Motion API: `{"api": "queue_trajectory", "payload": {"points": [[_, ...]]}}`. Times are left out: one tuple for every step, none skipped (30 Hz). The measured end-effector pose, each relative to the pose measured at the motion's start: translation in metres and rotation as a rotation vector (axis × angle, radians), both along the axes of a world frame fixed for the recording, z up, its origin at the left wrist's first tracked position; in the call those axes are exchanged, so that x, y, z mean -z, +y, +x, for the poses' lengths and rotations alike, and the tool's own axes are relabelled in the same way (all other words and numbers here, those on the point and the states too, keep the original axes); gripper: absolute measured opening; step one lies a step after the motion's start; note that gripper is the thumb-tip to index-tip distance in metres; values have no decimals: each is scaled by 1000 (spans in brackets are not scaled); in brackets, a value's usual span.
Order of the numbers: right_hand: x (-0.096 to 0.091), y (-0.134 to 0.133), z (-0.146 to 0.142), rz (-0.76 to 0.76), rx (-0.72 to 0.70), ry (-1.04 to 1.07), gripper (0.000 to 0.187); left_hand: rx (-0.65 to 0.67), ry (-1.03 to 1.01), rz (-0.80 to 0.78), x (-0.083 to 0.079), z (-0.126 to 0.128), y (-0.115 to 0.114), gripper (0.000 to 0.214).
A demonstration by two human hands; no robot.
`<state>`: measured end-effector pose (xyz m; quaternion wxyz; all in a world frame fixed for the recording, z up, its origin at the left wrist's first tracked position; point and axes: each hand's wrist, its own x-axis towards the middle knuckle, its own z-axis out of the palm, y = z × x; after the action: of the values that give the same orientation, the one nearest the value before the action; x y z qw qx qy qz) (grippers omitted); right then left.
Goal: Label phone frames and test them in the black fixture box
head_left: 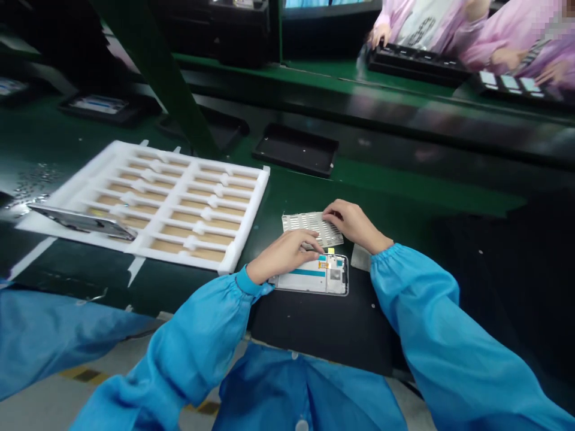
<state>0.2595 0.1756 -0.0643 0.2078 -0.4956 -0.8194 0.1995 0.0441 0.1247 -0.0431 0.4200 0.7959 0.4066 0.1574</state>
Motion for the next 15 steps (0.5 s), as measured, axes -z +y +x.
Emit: {"api": "queue_trajectory", "payload": {"points": [[2, 3, 1, -13, -23, -22, 13, 10, -8, -39, 1, -1, 2, 16], [2, 4, 3, -24, -44, -43, 14, 20, -19, -75, 2, -1, 3, 16], [2, 4, 4, -33, -65, -62, 14, 31, -30, -105, 2, -1, 4, 16], [1, 3, 4, -39, -85, -78, 14, 38, -41, -127, 2, -1, 5, 16], [-1, 2, 4, -42, -104, -91, 14, 40, -49, -144, 2, -1, 5, 16], [-2, 1, 4, -44, -121, -99, 13, 39, -54, -157, 2, -1, 5, 16], [-2, 0, 3, -45, -134, -100, 12, 39, -57, -164, 1, -1, 5, 15], [-2, 0, 2, -47, -140, -95, 12, 39, -56, -166, 1, -1, 5, 15], [-2, -1, 1, -50, -140, -83, 11, 41, -48, -163, 1, -1, 5, 14], [0, -1, 0, -52, -132, -64, 11, 42, -38, -159, 0, -2, 5, 14], [2, 0, 0, -55, -116, -38, 11, 42, -28, -153, 0, -2, 4, 14], [4, 0, 0, -58, -90, -4, 11, 41, -21, -147, 0, -2, 4, 14], [6, 1, 0, -57, -53, 38, 11, 39, -15, -142, 0, -1, 4, 13], [7, 1, 0, -53, -4, 89, 12, 37, -12, -139, 1, -1, 3, 13], [7, 0, 0, -45, 54, 147, 13, 34, -12, -138, 1, -1, 3, 13]]}}
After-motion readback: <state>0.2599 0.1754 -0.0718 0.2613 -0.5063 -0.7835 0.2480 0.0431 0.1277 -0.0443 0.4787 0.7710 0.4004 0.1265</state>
